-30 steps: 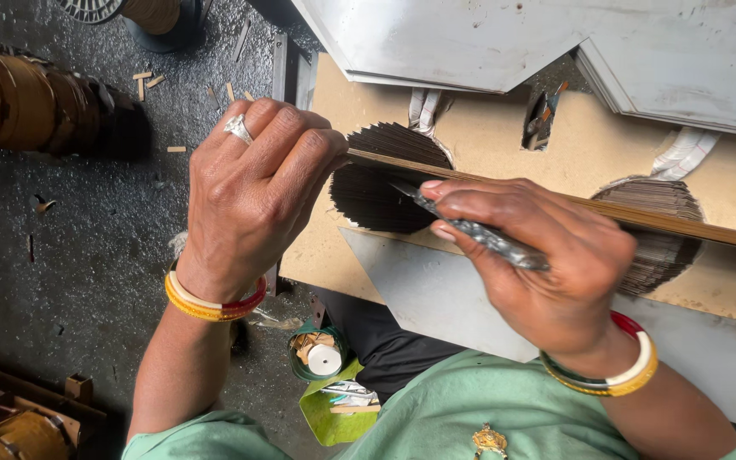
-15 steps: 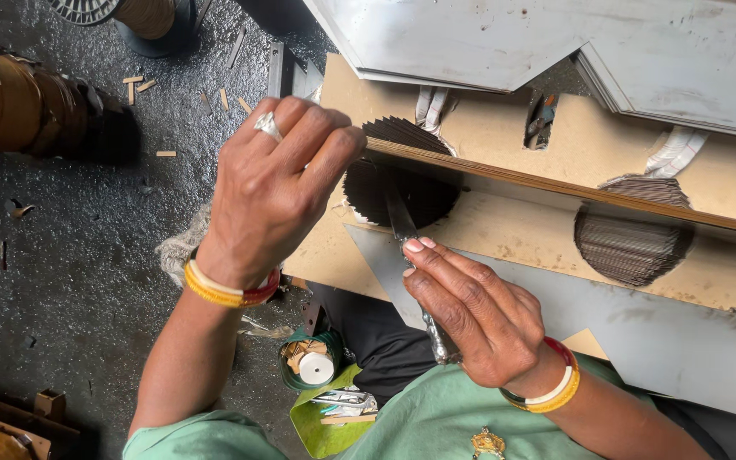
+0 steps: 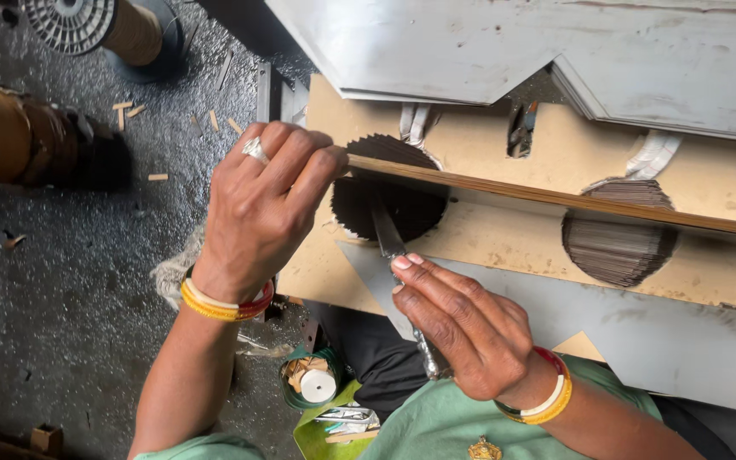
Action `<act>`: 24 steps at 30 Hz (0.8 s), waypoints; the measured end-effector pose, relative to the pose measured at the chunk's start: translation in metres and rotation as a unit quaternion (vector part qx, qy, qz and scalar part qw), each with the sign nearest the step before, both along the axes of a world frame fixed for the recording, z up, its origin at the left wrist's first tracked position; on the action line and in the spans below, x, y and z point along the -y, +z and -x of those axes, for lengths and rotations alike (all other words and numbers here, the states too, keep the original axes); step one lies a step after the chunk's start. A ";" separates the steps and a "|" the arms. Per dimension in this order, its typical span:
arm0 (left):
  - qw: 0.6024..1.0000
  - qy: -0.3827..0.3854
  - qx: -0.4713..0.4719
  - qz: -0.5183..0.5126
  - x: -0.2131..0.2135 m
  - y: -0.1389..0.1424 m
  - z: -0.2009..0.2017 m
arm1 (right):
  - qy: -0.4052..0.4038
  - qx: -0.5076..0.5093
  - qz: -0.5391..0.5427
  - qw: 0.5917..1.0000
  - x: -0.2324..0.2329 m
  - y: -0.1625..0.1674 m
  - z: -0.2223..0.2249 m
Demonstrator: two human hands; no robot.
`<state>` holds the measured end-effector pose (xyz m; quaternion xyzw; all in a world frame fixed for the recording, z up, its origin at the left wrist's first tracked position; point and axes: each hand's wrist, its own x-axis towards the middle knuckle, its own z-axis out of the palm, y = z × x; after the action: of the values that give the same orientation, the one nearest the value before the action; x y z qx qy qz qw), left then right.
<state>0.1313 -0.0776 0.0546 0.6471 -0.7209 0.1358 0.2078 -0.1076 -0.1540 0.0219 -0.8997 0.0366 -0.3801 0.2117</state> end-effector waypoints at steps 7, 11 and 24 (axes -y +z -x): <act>1.000 0.008 0.002 -0.015 0.004 -0.005 -0.002 | -0.005 0.004 -0.010 1.000 0.002 -0.001 0.000; 1.000 0.021 -0.006 0.000 0.001 -0.008 0.000 | -0.012 0.005 -0.019 1.000 0.004 0.001 0.001; 0.998 0.001 0.048 -0.043 0.007 0.031 0.033 | -0.149 -0.327 -0.148 0.921 0.063 0.031 0.276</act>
<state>0.0986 -0.0847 0.0860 0.6492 -0.7344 0.1357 0.1445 -0.3833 -0.2168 0.0527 -0.9166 0.2929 -0.0817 0.2596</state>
